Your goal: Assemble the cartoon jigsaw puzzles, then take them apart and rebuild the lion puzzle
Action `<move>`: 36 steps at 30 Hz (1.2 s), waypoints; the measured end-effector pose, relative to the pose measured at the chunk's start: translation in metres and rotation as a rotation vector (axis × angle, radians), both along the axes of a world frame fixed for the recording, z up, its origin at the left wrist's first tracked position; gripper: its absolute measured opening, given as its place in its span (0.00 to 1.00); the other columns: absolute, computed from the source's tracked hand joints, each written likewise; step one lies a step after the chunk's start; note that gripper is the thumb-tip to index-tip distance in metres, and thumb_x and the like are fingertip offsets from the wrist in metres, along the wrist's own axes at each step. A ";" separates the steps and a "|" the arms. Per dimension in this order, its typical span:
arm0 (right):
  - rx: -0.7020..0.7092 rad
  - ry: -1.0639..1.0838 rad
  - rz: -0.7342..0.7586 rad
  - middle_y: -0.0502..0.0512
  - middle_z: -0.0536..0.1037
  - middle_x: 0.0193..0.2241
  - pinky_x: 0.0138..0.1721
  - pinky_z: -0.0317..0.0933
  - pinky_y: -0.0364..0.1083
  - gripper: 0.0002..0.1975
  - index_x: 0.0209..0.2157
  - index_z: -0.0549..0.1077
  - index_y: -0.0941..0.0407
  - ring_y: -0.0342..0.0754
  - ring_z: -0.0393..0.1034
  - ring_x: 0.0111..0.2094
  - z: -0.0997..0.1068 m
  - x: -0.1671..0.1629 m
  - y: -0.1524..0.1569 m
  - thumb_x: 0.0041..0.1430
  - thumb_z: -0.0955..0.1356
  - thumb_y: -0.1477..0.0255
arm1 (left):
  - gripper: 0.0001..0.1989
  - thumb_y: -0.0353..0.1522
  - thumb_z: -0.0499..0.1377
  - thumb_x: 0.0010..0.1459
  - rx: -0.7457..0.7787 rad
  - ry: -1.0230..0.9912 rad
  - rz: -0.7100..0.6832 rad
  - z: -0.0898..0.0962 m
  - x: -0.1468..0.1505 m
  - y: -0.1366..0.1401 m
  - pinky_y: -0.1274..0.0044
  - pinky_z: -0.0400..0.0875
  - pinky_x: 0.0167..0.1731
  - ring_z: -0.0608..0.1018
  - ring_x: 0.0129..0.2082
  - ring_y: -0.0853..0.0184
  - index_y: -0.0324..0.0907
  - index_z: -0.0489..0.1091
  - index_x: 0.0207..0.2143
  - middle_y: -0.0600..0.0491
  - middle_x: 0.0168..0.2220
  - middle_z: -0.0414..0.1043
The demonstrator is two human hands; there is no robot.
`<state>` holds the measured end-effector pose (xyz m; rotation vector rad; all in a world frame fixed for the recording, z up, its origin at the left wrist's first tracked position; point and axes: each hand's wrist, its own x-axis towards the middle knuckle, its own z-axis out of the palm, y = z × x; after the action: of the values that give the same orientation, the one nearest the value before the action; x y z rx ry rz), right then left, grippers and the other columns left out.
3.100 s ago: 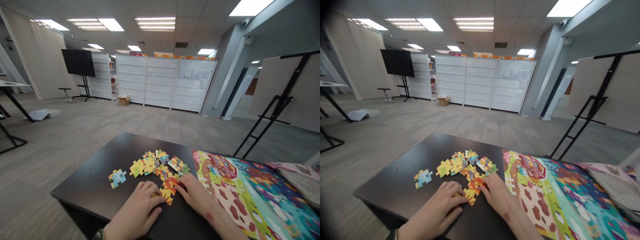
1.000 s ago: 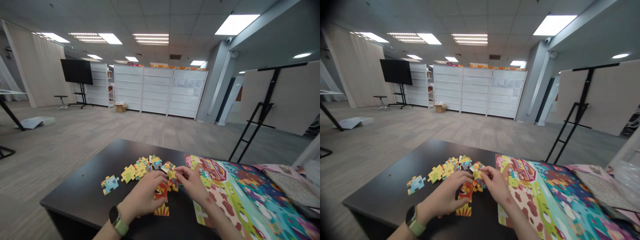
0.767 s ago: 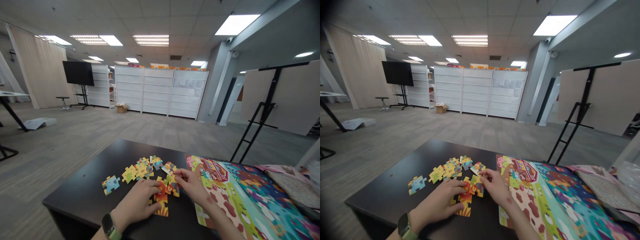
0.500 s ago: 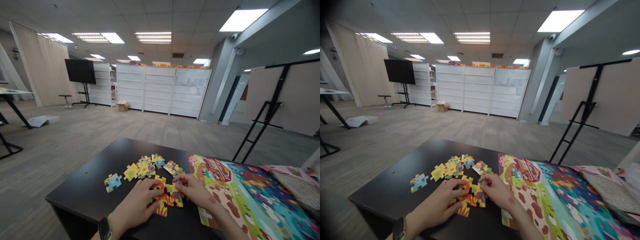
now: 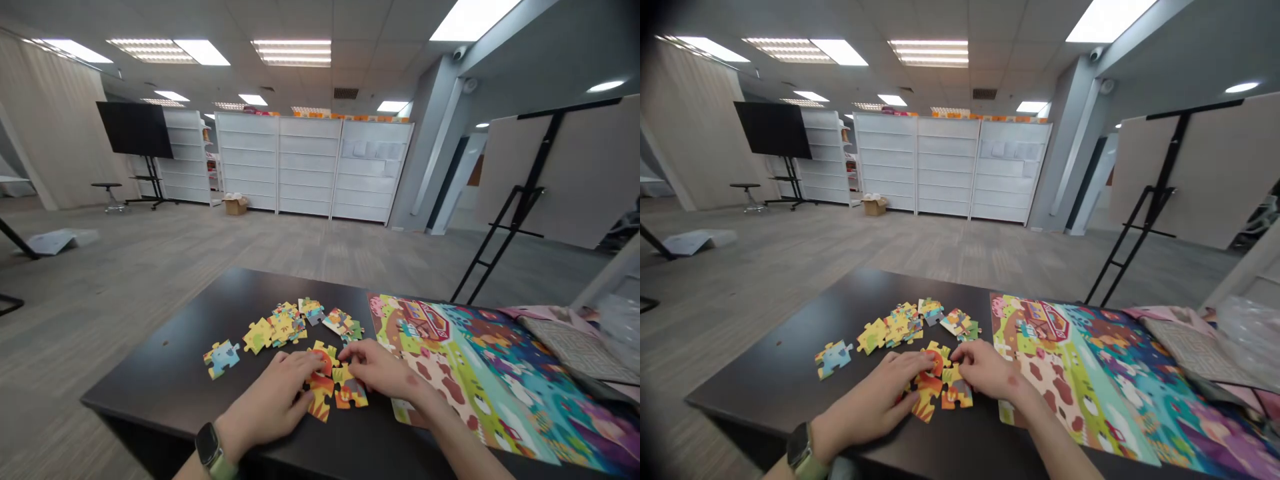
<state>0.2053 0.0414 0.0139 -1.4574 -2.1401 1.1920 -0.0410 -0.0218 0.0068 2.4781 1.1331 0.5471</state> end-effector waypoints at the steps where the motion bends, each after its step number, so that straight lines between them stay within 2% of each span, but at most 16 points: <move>1: 0.049 -0.018 0.010 0.41 0.67 0.16 0.22 0.53 0.39 0.16 0.38 0.76 0.57 0.39 0.61 0.18 -0.001 0.000 0.001 0.49 0.63 0.81 | 0.23 0.26 0.54 0.62 0.009 0.007 -0.009 0.001 0.000 0.000 0.66 0.59 0.60 0.65 0.64 0.61 0.51 0.65 0.59 0.53 0.65 0.64; 5: 0.185 -0.086 0.005 0.44 0.69 0.18 0.24 0.51 0.40 0.15 0.34 0.79 0.56 0.41 0.61 0.21 -0.003 0.001 0.005 0.48 0.63 0.81 | 0.18 0.26 0.51 0.66 0.033 0.059 -0.030 0.004 0.003 -0.003 0.66 0.60 0.58 0.64 0.65 0.61 0.53 0.70 0.53 0.54 0.66 0.63; 11: 0.230 -0.126 -0.023 0.46 0.71 0.21 0.27 0.52 0.41 0.15 0.32 0.79 0.57 0.42 0.63 0.24 -0.003 0.000 0.006 0.50 0.62 0.80 | 0.19 0.24 0.49 0.64 0.047 0.094 -0.033 -0.001 0.009 -0.009 0.65 0.59 0.59 0.62 0.67 0.62 0.48 0.68 0.54 0.49 0.68 0.59; 14: 0.213 -0.147 -0.020 0.47 0.71 0.21 0.27 0.51 0.41 0.14 0.33 0.79 0.57 0.42 0.63 0.25 -0.001 -0.001 0.007 0.50 0.63 0.80 | 0.17 0.25 0.50 0.65 0.053 0.083 -0.020 0.000 0.012 -0.011 0.67 0.60 0.59 0.65 0.65 0.63 0.48 0.69 0.52 0.50 0.66 0.62; 17: 0.205 -0.139 -0.012 0.47 0.71 0.21 0.27 0.51 0.41 0.15 0.33 0.79 0.57 0.42 0.63 0.25 0.000 0.000 0.008 0.50 0.62 0.80 | 0.12 0.32 0.56 0.65 0.069 0.057 0.021 0.003 0.013 -0.011 0.67 0.61 0.58 0.68 0.62 0.60 0.49 0.70 0.50 0.52 0.63 0.66; 20: 0.213 -0.132 -0.009 0.47 0.70 0.20 0.26 0.51 0.41 0.15 0.33 0.79 0.57 0.42 0.63 0.24 -0.001 0.002 0.009 0.50 0.62 0.80 | 0.13 0.35 0.61 0.63 0.082 0.050 0.078 0.003 0.012 -0.011 0.67 0.62 0.57 0.70 0.60 0.59 0.50 0.71 0.50 0.54 0.62 0.68; 26: 0.226 -0.102 0.010 0.47 0.71 0.21 0.26 0.51 0.41 0.14 0.32 0.79 0.56 0.42 0.63 0.24 -0.004 0.001 0.008 0.50 0.62 0.80 | 0.13 0.30 0.54 0.67 0.084 0.055 0.081 -0.001 0.010 -0.009 0.67 0.61 0.56 0.68 0.62 0.60 0.51 0.69 0.52 0.55 0.62 0.67; 30: 0.213 -0.061 -0.013 0.47 0.70 0.20 0.26 0.51 0.41 0.13 0.31 0.78 0.56 0.42 0.62 0.24 -0.004 0.000 0.007 0.49 0.63 0.80 | 0.11 0.30 0.55 0.66 0.078 0.084 0.059 0.000 0.010 -0.004 0.67 0.62 0.54 0.69 0.60 0.59 0.49 0.70 0.49 0.54 0.61 0.68; 33: 0.198 -0.046 -0.010 0.46 0.68 0.19 0.25 0.51 0.40 0.14 0.31 0.77 0.56 0.42 0.62 0.23 -0.006 0.001 0.009 0.47 0.62 0.81 | 0.08 0.32 0.57 0.65 0.098 0.099 0.122 -0.004 0.015 0.001 0.66 0.64 0.52 0.71 0.56 0.57 0.49 0.71 0.46 0.53 0.57 0.71; 36: 0.087 0.010 0.031 0.43 0.67 0.17 0.21 0.53 0.40 0.15 0.36 0.75 0.56 0.41 0.60 0.18 -0.010 0.001 0.011 0.48 0.61 0.80 | 0.07 0.33 0.57 0.65 0.127 0.094 0.227 -0.008 0.021 0.002 0.66 0.65 0.50 0.71 0.55 0.56 0.49 0.71 0.45 0.52 0.56 0.71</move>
<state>0.2063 0.0528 0.0043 -1.3843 -2.1864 1.0993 -0.0200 -0.0202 -0.0016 2.5202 1.4717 0.5862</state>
